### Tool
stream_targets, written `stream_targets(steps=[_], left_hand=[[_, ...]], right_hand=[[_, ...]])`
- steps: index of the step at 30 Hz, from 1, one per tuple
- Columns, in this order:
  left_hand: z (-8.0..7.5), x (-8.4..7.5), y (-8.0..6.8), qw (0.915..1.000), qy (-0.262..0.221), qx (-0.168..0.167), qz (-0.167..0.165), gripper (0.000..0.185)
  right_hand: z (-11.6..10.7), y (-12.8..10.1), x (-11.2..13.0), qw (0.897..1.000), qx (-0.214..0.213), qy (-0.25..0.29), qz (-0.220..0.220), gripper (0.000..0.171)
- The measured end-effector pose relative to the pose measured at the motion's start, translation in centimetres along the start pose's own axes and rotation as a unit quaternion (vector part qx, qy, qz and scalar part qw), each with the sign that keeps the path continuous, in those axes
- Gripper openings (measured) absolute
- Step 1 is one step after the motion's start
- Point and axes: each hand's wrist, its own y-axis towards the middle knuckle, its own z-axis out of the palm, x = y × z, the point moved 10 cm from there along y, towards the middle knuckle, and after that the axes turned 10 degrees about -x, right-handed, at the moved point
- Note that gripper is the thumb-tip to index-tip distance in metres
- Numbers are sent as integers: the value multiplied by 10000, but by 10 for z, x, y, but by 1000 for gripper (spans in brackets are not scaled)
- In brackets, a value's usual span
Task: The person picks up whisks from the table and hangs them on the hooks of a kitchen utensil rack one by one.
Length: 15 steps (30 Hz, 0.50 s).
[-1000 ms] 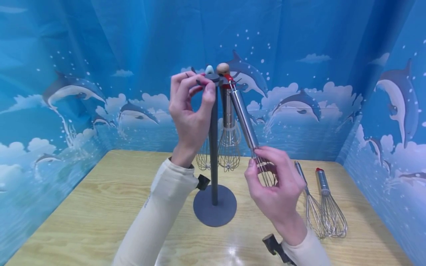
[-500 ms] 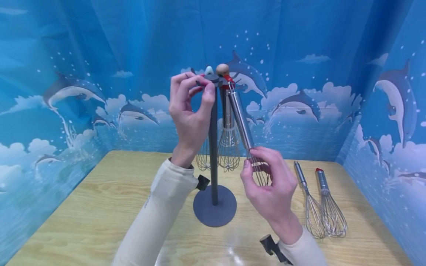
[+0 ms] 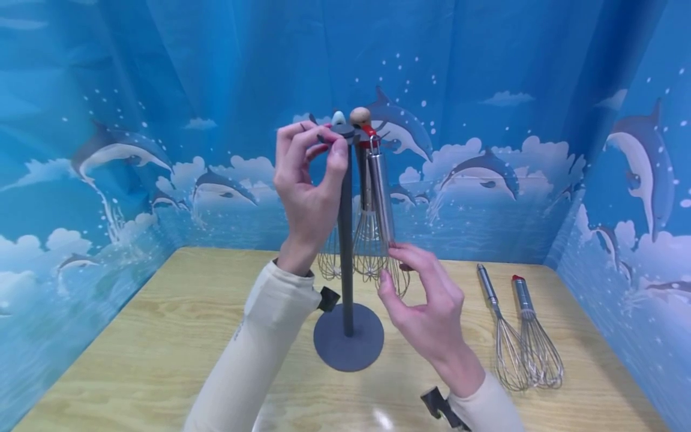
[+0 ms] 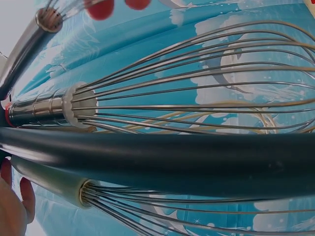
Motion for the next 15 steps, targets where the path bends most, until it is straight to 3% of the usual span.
stream_targets(steps=[9,15], left_hand=[[0,-2,0,10000,5,36,44,19],[0,-1,0,10000,19,68,4,19]], right_hand=[[6,-9,-7,9998,211,-52,47,31],[7,-13,-9,9991,196,-382,48,37]])
